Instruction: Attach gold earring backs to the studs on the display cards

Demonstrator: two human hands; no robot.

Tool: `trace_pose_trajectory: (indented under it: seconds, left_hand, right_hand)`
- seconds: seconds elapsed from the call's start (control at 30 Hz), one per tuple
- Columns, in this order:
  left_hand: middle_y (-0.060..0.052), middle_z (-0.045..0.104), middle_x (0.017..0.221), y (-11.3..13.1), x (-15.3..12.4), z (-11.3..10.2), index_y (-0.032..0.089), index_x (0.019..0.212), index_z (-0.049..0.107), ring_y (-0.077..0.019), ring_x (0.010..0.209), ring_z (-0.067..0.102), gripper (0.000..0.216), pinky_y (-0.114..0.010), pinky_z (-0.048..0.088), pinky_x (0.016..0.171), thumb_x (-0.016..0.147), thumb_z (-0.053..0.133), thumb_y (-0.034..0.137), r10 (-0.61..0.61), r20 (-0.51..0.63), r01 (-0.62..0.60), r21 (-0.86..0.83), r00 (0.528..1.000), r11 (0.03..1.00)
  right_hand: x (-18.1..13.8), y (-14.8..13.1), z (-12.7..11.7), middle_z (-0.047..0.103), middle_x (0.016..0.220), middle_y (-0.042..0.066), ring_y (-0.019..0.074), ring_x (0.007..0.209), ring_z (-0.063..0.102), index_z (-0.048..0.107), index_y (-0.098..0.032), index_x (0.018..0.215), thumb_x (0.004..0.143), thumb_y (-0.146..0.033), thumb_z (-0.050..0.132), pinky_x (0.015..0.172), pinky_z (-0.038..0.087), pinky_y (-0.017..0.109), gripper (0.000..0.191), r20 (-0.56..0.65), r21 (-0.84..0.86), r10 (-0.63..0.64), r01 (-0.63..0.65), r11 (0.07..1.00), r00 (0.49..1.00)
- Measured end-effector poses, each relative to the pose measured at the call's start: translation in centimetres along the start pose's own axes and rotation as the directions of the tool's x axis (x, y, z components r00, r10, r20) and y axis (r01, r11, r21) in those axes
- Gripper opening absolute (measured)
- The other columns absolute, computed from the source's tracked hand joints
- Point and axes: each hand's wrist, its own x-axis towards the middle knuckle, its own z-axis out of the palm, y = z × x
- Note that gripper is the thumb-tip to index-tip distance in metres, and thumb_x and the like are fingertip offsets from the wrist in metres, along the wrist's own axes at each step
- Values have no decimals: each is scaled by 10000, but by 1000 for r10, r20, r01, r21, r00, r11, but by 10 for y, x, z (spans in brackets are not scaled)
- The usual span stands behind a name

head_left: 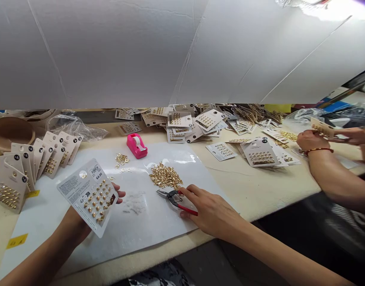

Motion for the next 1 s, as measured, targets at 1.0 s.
trace_pose_trajectory:
  seconds: [1.0]
  left_hand:
    - [-91,741,905,-5,0,-3,166,896,723,-264,918,673,290,-367,540,823,643,762,302,-17,51,19,-55,999,998]
  right_hand:
    - [-3,-5,2,594,1054,121,233,740,648,485,-169,1216,818,-299,564,630,537,383,426,-101,35,-59,62,997,993]
